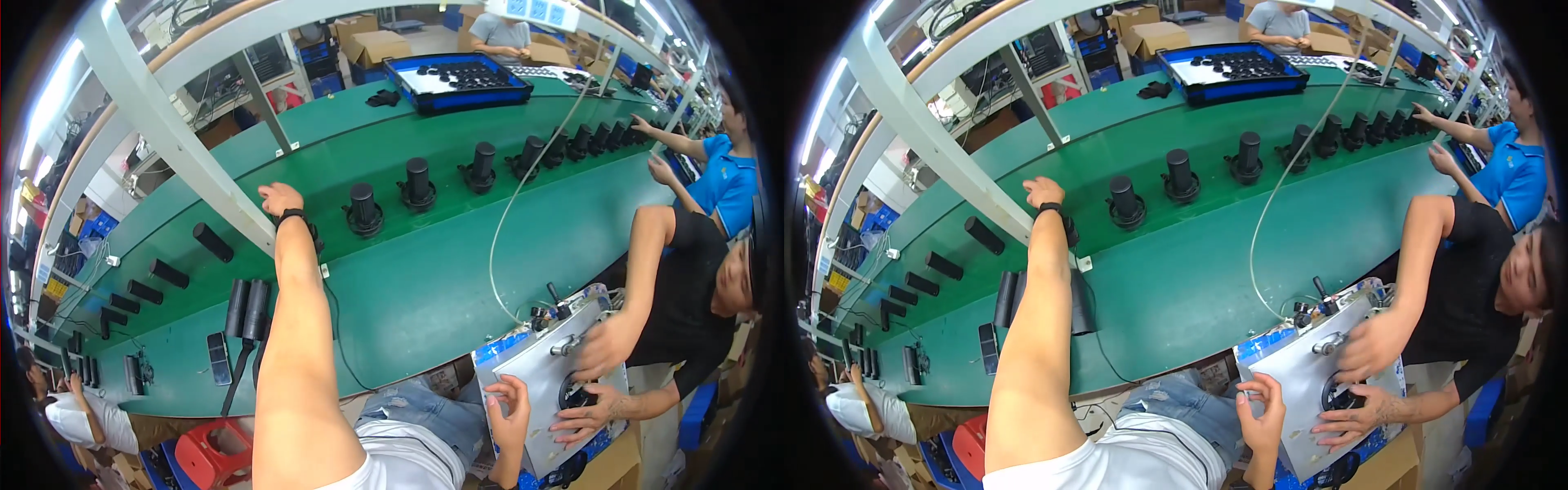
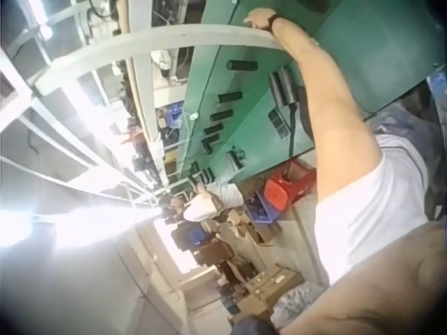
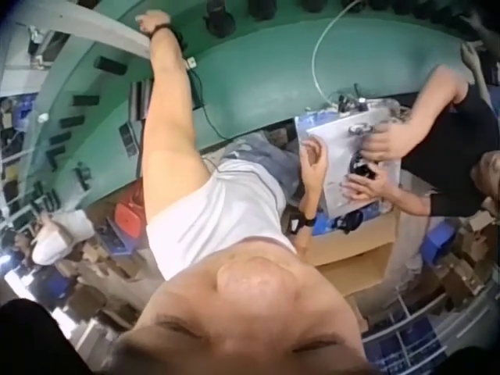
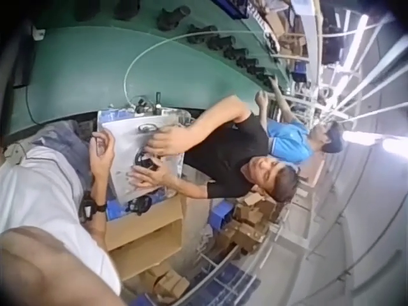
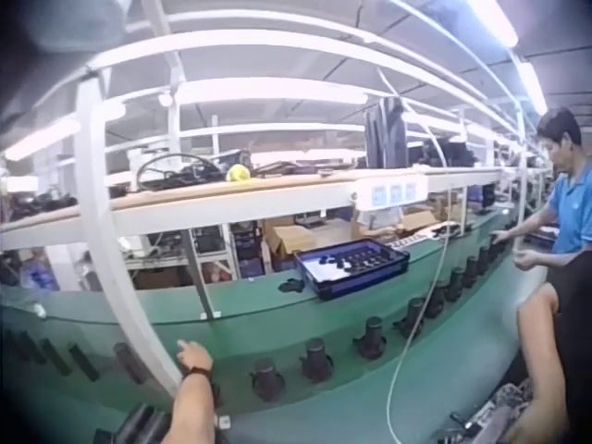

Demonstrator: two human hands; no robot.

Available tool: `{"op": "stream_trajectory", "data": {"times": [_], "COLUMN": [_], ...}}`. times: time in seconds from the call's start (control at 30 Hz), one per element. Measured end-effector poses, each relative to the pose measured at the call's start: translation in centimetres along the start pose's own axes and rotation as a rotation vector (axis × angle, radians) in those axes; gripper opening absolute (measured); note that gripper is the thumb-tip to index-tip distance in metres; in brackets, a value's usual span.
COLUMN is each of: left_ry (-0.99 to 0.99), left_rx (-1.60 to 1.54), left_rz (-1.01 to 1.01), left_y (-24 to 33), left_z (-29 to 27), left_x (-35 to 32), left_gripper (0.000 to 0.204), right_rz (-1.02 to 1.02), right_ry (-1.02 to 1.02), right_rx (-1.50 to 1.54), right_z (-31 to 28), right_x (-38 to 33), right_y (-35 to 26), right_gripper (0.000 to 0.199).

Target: The person picks up a speaker from the conveyor belt, places it into a press machine, and presses it down. They then remove the speaker, fit a plastic ring onto it by hand, and place the assembled unit back onto the conveyor belt.

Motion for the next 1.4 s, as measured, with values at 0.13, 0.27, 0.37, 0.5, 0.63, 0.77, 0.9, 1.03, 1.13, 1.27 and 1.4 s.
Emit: {"op": "stream_trajectory", "data": {"times": [0.13,0.27,0.37,0.5,0.63,0.77,0.9,1.03,1.13,1.27,1.4], "left_ry": [0.085,-0.065,-0.292,-1.055,-1.325,-1.430,-1.848,-2.356,-2.780,-2.578,-2.340], "left_rx": [-0.200,-0.189,-0.286,-0.615,-0.573,-1.660,-1.339,-1.086,-0.809,-0.792,-0.987], "left_rz": [0.093,0.722,1.007,1.880,2.268,1.661,1.509,1.123,0.946,1.080,1.210], "left_y": [-0.9,1.9,-1.5,-7.7,-9.8,-8.7,-10.5,-12.5,-13.3,-12.5,-11.2], "left_z": [-2.2,-11.1,-22.4,-29.0,-31.8,-30.2,-22.4,-20.6,-20.6,-20.5,-20.3], "left_x": [-1.9,-9.1,-15.0,-27.6,-39.4,-42.5,-50.2,-55.8,-59.2,-60.7,-59.2], "left_gripper": [0.033,0.032,0.043,0.051,0.048,0.063,0.058,0.046,0.054,0.048,0.033], "right_rz": [-0.025,0.030,-0.057,-0.148,-0.026,-0.198,-0.198,-0.218,-0.446,-0.625,-0.694], "right_ry": [-0.025,-0.029,-0.054,-0.065,-0.578,-0.221,0.546,0.477,0.289,0.462,0.823], "right_rx": [0.056,0.104,0.198,0.336,1.107,1.159,0.807,0.939,1.331,0.737,0.086], "right_z": [0.6,0.0,0.5,3.7,6.6,2.0,-4.2,-7.3,-10.3,-15.7,-21.0], "right_x": [-0.3,-2.2,-1.0,3.7,5.1,3.3,1.6,0.1,-1.0,-1.6,-0.9], "right_y": [0.0,0.1,-2.7,-3.8,-4.4,-4.5,-4.3,-1.6,-0.4,-1.7,-4.3], "right_gripper": [0.042,0.040,0.038,0.042,0.079,0.075,0.056,0.056,0.065,0.055,0.039]}}
Point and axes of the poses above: each hand's wrist, its own x-axis towards the middle knuckle, its own z-axis out of the palm, y = z × x, the point moved 5 cm from there along x, towards the middle knuckle, and after that the axes turned 12 degrees about -z, right-handed, at the moved point
